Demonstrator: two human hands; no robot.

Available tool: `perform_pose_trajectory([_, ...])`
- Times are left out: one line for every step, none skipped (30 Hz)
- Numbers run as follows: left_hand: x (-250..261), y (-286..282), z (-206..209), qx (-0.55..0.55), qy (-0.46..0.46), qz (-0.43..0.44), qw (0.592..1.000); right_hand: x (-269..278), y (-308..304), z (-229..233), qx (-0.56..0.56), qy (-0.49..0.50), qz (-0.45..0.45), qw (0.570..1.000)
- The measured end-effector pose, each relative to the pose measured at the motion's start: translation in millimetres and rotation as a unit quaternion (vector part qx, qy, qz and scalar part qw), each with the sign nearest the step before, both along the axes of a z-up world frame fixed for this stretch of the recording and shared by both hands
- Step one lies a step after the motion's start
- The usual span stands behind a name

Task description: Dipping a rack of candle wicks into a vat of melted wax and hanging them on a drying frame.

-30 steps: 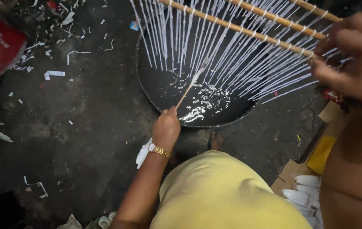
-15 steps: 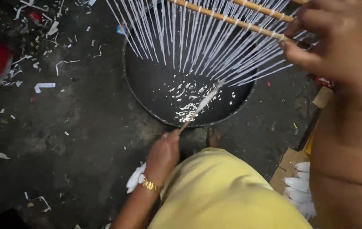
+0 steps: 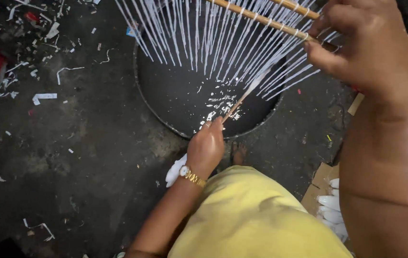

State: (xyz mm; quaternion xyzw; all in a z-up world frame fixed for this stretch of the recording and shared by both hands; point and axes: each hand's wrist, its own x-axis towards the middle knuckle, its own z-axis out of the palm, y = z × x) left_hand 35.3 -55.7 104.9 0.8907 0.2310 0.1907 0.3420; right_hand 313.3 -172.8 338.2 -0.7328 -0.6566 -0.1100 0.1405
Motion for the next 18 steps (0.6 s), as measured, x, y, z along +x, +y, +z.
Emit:
perform_pose_trajectory([0, 0, -11, 0.0, 0.029, -0.01, 1.0, -1, 0, 2, -0.003, 0.003, -0.004, 1.0])
perform_pose_trajectory([1, -1, -23, 0.001, 0.057, -0.019, 0.998, -3, -1, 3, -0.005, 0.006, -0.007, 1.0])
perform_pose_trajectory([1, -1, -33, 0.001, 0.057, -0.022, 0.998, -1, -3, 3, -0.005, 0.006, -0.01, 1.0])
perform_pose_trajectory([1, -1, -42, -0.018, 0.091, -0.025, 0.995, 1, -5, 3, -0.006, 0.003, -0.022, 1.0])
perform_pose_trajectory([0, -1, -53, -0.036, 0.126, -0.027, 0.991, 3, -7, 1, -0.007, 0.001, -0.033, 0.999])
perform_pose_trajectory([-1, -1, -67, -0.036, 0.127, -0.028, 0.991, 4, -7, 2, -0.007, 0.002, -0.034, 0.999])
perform_pose_trajectory([-1, -1, -82, -0.041, 0.168, -0.014, 0.985, 5, -8, 2, -0.008, 0.009, -0.033, 0.999])
perform_pose_trajectory([-2, 0, -96, -0.046, 0.209, 0.001, 0.977, 6, -8, 3, -0.009, 0.015, -0.032, 0.999])
perform_pose_trajectory([-9, 3, -103, -0.045, 0.209, 0.001, 0.977, 6, -8, 4, -0.009, 0.015, -0.032, 0.999])
perform_pose_trajectory([-16, 6, -109, -0.062, 0.249, 0.004, 0.966, 6, -7, 4, -0.009, 0.015, -0.032, 0.999])
perform_pose_trajectory([-23, 9, -116, -0.08, 0.289, 0.007, 0.954, 6, -7, 5, -0.01, 0.015, -0.031, 0.999])
perform_pose_trajectory([-36, 17, -113, -0.08, 0.289, 0.007, 0.954, 8, -8, 4, -0.01, 0.015, -0.031, 0.999])
perform_pose_trajectory([-51, 25, -110, -0.097, 0.332, 0.008, 0.938, 9, -7, 4, -0.011, 0.005, -0.025, 1.0])
perform_pose_trajectory([-65, 33, -107, -0.114, 0.375, 0.009, 0.92, 10, -7, 3, -0.013, -0.005, -0.018, 1.0])
perform_pose_trajectory([-76, 39, -86, -0.115, 0.376, 0.011, 0.92, 6, -6, 5, -0.013, -0.004, -0.017, 1.0])
perform_pose_trajectory([-88, 45, -65, -0.095, 0.409, 0.029, 0.907, 2, -5, 7, -0.011, 0.011, -0.021, 1.0])
perform_pose_trajectory([-100, 52, -44, -0.075, 0.441, 0.05, 0.893, -2, -2, 9, -0.008, 0.026, -0.023, 0.999])
perform_pose_trajectory([-109, 56, -35, -0.076, 0.441, 0.054, 0.893, 0, -3, 9, -0.007, 0.026, -0.018, 0.999])
